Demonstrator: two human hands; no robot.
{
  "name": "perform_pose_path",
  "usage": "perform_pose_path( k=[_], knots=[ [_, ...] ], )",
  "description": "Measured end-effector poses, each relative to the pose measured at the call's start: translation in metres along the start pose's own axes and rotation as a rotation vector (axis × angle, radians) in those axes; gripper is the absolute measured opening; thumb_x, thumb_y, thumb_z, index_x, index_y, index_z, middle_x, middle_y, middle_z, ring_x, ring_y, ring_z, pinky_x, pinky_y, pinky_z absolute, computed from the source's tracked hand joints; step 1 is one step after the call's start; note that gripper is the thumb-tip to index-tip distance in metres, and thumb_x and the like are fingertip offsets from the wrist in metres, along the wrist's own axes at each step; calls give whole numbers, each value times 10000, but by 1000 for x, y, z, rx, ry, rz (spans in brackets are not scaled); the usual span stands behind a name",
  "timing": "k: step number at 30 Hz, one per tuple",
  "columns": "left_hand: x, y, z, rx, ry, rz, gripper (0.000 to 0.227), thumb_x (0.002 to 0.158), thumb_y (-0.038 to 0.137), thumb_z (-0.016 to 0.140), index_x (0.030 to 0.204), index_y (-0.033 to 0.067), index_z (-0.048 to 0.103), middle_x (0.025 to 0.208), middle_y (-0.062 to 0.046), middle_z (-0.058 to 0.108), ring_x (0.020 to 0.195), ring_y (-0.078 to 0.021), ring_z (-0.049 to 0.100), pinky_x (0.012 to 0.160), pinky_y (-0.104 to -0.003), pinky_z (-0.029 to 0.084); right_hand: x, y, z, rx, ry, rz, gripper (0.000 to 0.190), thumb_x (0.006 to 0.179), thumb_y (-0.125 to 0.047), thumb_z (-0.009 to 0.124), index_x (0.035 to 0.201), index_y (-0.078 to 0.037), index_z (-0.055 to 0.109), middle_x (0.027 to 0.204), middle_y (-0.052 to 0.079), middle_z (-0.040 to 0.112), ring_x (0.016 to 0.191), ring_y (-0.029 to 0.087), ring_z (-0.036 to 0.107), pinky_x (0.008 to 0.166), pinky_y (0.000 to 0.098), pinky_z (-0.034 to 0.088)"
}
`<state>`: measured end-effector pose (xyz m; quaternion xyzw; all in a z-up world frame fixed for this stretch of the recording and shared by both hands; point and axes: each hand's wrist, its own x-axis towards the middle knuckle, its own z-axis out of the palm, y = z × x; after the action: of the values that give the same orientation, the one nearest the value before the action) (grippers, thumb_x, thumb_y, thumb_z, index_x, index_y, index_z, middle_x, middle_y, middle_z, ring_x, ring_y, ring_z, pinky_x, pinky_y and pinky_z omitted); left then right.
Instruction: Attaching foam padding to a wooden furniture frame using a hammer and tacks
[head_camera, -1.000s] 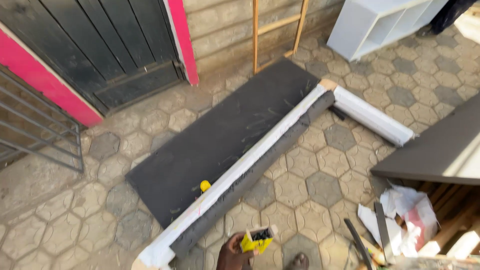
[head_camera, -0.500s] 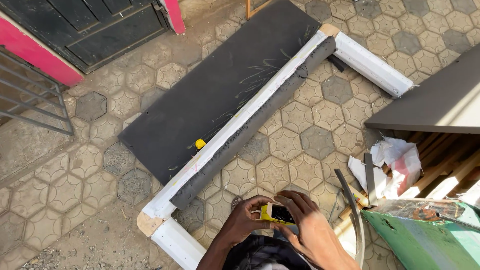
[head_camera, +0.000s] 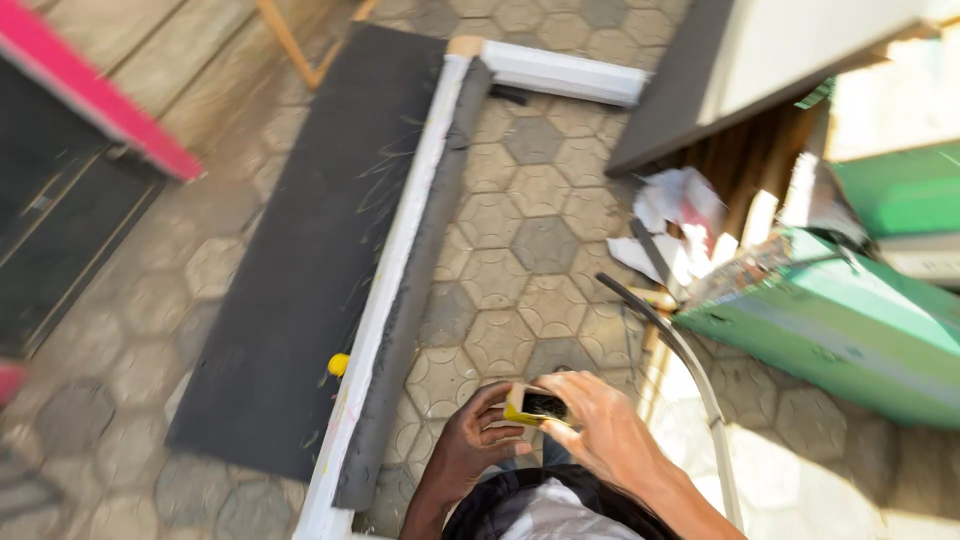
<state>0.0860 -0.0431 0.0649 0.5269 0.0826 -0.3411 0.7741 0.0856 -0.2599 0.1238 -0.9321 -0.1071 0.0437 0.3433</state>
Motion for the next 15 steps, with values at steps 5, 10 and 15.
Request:
perform_pose_path(
  k=[5, 10, 15],
  knots=[
    [38, -38, -19, 2, -23, -29, 597, 735, -182, 785, 1294, -32, 637, 1147, -171, 703, 1042, -244, 661, 907, -351, 553, -9, -8, -23, 82, 119, -2, 496, 677, -67, 771, 1157, -112, 657, 1084, 21, 705, 913, 213, 645, 825, 337, 532],
    [70, -63, -49, -54, -109, -23, 678, 694, -202, 788, 1318, -72, 559, 1185, -232, 656, 1066, -319, 649, 931, -421, 548, -16, 17, -19, 191, 43, 160, 525, 706, -52, 781, 1210, -113, 647, 1138, 12, 683, 983, 212, 632, 886, 356, 536],
    [68, -16, 9, 153, -8, -151, 831, 698, -179, 772, 1457, 0, 483, 1339, -220, 602, 1163, -320, 637, 958, -432, 559, -31, 66, -19, 232, 7, 431, 490, 786, -149, 781, 1262, -183, 668, 1169, 33, 724, 909, 190, 698, 817, 362, 630]
  ],
)
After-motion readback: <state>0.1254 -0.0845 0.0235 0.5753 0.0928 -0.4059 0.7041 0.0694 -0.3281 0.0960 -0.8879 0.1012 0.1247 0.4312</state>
